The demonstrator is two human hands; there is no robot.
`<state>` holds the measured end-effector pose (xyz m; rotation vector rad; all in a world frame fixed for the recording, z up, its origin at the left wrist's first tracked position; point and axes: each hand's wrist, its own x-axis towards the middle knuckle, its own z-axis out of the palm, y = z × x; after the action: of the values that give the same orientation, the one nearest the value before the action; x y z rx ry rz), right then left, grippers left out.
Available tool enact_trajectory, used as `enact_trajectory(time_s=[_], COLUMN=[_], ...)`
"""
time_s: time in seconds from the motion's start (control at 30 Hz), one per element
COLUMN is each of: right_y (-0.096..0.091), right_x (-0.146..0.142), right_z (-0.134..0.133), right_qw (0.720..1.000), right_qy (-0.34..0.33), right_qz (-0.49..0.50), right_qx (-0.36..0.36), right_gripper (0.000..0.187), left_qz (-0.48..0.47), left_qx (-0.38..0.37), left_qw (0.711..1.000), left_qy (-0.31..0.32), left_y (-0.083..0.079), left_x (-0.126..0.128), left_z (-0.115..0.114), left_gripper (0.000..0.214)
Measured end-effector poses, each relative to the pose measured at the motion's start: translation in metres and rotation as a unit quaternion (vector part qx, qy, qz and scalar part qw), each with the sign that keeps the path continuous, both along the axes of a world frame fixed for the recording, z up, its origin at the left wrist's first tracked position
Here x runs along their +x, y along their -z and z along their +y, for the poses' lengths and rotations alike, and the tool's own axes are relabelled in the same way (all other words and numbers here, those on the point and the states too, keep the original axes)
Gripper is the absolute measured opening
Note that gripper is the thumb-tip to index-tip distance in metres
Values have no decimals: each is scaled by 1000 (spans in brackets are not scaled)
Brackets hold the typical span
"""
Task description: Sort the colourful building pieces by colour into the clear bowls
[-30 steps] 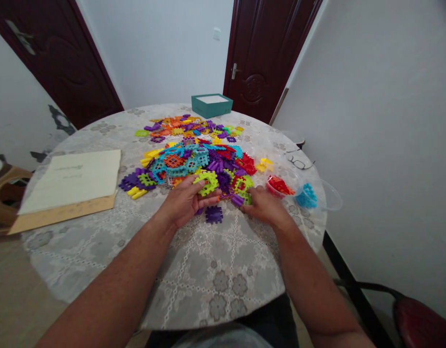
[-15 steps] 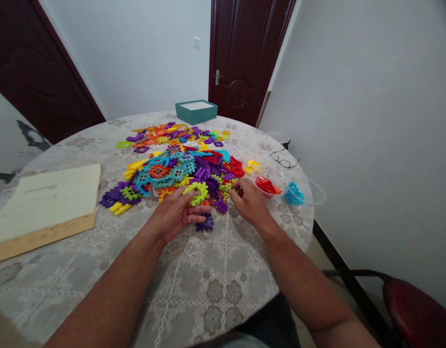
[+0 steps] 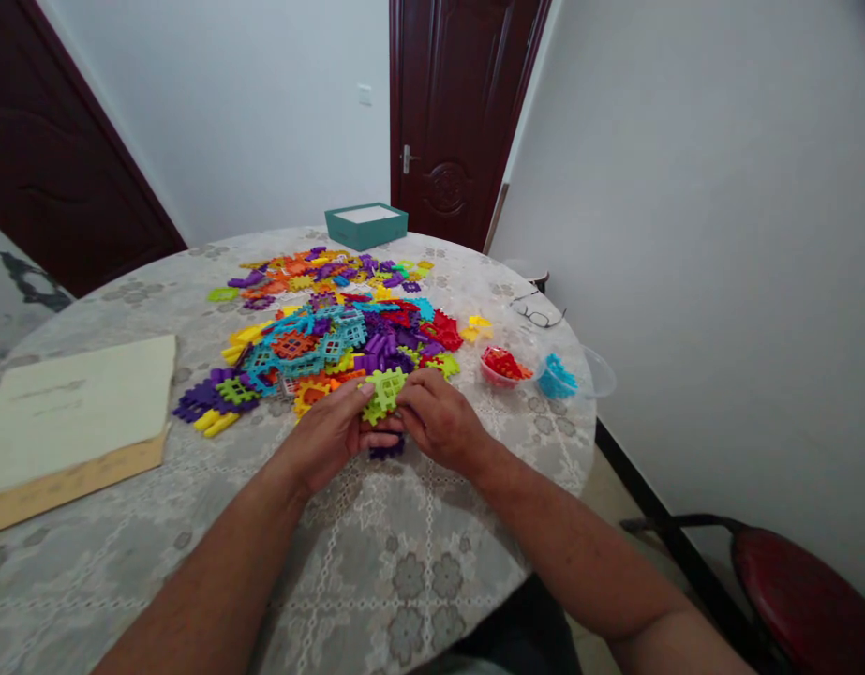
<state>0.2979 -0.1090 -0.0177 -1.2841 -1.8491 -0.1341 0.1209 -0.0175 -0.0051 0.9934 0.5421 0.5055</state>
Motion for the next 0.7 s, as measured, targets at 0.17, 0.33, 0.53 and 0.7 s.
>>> enact_trajectory(time_s=[0.17, 0.33, 0.53, 0.7], right_y=[-2, 0, 3, 3], right_x=[3, 1, 4, -8], right_z=[-3, -4, -1, -2], right_qw=[999, 997, 953, 957], right_qy=[-38, -47, 25, -16], right_qz=[-3, 53, 268, 220], right_qx=[-19, -21, -137, -190], right_gripper=[11, 24, 39, 26], left_qz=[25, 47, 45, 58], left_qx=[46, 90, 142, 164], left_qw=[999, 993, 988, 985], left_qy=[-16, -66, -30, -20], left_y=[2, 4, 3, 7], left_x=[2, 3, 3, 6], left_z=[-5, -7, -9, -16], left_gripper=[41, 43, 42, 38])
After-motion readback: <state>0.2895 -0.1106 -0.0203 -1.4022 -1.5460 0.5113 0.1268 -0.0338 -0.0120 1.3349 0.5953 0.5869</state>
